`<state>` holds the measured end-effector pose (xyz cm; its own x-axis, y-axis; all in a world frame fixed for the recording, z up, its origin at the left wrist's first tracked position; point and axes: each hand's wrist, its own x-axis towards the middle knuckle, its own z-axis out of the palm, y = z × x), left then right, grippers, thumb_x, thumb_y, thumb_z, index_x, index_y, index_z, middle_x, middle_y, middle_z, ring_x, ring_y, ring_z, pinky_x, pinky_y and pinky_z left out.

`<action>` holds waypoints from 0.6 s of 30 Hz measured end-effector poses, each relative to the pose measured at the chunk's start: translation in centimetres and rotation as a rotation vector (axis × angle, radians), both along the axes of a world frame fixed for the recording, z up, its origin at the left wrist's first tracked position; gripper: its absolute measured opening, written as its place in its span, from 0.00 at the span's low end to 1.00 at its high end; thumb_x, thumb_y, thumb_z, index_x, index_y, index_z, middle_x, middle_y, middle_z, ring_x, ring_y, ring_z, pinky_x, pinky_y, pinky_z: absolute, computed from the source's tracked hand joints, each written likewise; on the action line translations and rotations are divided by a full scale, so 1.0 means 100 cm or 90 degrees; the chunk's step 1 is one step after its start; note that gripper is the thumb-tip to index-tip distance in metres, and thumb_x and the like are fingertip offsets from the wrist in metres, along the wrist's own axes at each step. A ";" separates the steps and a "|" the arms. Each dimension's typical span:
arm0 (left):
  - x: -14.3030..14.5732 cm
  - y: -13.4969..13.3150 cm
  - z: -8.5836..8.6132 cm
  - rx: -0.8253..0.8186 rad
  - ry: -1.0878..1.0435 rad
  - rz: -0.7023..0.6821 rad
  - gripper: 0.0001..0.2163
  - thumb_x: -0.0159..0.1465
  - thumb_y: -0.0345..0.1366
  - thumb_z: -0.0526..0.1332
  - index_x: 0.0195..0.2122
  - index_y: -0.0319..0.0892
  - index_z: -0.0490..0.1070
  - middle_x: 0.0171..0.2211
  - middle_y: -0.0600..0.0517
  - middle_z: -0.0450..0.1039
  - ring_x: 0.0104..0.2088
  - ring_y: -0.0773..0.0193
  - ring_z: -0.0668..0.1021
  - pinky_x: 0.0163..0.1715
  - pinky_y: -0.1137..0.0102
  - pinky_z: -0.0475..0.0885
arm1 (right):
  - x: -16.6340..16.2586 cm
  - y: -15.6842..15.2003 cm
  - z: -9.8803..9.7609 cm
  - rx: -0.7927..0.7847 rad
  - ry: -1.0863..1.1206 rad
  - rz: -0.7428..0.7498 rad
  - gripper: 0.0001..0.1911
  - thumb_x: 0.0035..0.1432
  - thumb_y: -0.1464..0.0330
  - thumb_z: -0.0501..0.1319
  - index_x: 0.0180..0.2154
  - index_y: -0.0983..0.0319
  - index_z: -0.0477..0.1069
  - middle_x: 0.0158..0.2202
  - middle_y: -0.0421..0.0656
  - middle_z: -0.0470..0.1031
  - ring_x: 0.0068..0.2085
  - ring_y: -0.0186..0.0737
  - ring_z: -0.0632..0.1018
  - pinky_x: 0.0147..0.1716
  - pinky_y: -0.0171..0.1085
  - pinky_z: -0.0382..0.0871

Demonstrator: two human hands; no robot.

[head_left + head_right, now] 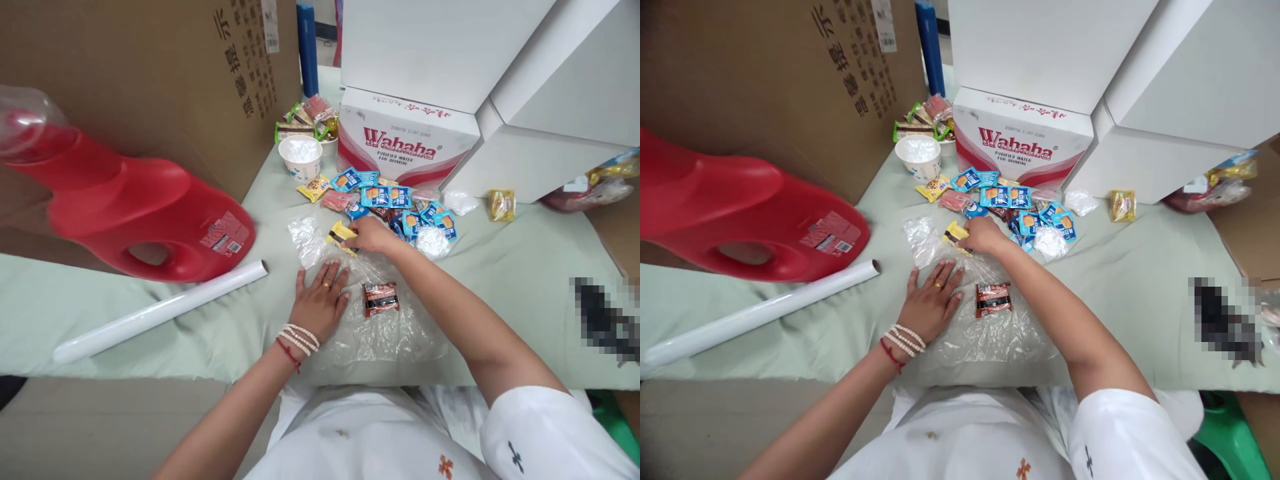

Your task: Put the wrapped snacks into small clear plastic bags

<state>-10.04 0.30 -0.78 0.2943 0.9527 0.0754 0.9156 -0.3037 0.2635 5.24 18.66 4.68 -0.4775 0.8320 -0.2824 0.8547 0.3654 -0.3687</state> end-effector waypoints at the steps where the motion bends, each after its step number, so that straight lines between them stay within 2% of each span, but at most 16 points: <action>1: 0.000 0.000 0.001 0.000 -0.002 0.002 0.24 0.76 0.43 0.47 0.71 0.47 0.61 0.73 0.42 0.58 0.73 0.48 0.62 0.70 0.33 0.47 | 0.007 0.002 0.001 -0.016 0.067 -0.037 0.17 0.60 0.56 0.67 0.39 0.65 0.80 0.33 0.45 0.78 0.39 0.45 0.76 0.39 0.37 0.67; 3: 0.000 0.000 0.001 -0.001 -0.008 0.002 0.24 0.76 0.43 0.47 0.71 0.48 0.61 0.73 0.42 0.58 0.73 0.49 0.63 0.70 0.33 0.46 | 0.027 0.002 0.008 0.010 0.235 -0.095 0.17 0.62 0.57 0.64 0.40 0.64 0.79 0.33 0.43 0.77 0.37 0.42 0.75 0.37 0.36 0.67; 5: 0.000 0.000 0.000 -0.001 -0.015 0.003 0.24 0.76 0.43 0.47 0.71 0.49 0.61 0.73 0.43 0.58 0.73 0.49 0.62 0.70 0.34 0.45 | 0.050 -0.006 0.023 0.052 0.391 -0.127 0.18 0.64 0.56 0.61 0.45 0.62 0.79 0.38 0.43 0.78 0.41 0.43 0.76 0.39 0.37 0.69; 6: 0.000 0.000 0.000 -0.001 -0.020 0.003 0.24 0.76 0.43 0.47 0.71 0.50 0.61 0.73 0.43 0.58 0.73 0.49 0.62 0.70 0.34 0.44 | 0.062 -0.013 0.032 0.047 0.450 -0.128 0.19 0.64 0.55 0.61 0.48 0.61 0.78 0.41 0.43 0.79 0.42 0.43 0.76 0.40 0.38 0.70; 8: -0.001 0.001 -0.001 -0.003 -0.026 0.006 0.24 0.76 0.43 0.47 0.71 0.50 0.61 0.73 0.43 0.58 0.73 0.49 0.62 0.70 0.34 0.44 | 0.084 -0.034 0.050 -0.027 0.513 -0.106 0.22 0.61 0.53 0.64 0.52 0.58 0.76 0.43 0.42 0.79 0.42 0.43 0.77 0.40 0.39 0.71; 10: -0.002 0.002 -0.003 -0.008 -0.033 0.012 0.25 0.76 0.43 0.47 0.72 0.49 0.60 0.73 0.42 0.57 0.73 0.48 0.63 0.70 0.34 0.46 | 0.098 -0.059 0.060 -0.143 0.491 -0.054 0.24 0.58 0.53 0.68 0.53 0.57 0.76 0.41 0.41 0.80 0.39 0.43 0.78 0.39 0.39 0.72; 13: -0.004 0.004 -0.005 -0.011 -0.047 0.026 0.26 0.76 0.43 0.46 0.73 0.48 0.57 0.75 0.40 0.53 0.72 0.48 0.63 0.70 0.36 0.49 | 0.104 -0.090 0.051 -0.222 0.371 0.056 0.19 0.60 0.55 0.67 0.49 0.58 0.79 0.40 0.42 0.81 0.41 0.45 0.79 0.43 0.40 0.71; 16: -0.008 0.001 -0.002 0.029 -0.067 0.051 0.25 0.75 0.42 0.48 0.72 0.46 0.60 0.75 0.39 0.52 0.74 0.46 0.60 0.69 0.40 0.54 | 0.102 -0.105 0.028 -0.128 0.242 0.163 0.13 0.66 0.60 0.64 0.46 0.59 0.82 0.43 0.45 0.82 0.46 0.48 0.79 0.54 0.46 0.66; 18: -0.012 -0.008 0.004 0.090 -0.082 0.056 0.23 0.75 0.40 0.50 0.69 0.44 0.65 0.74 0.39 0.56 0.74 0.47 0.60 0.70 0.43 0.54 | 0.101 -0.109 0.016 -0.023 0.170 0.171 0.15 0.68 0.61 0.62 0.49 0.60 0.81 0.48 0.50 0.81 0.51 0.50 0.77 0.57 0.49 0.63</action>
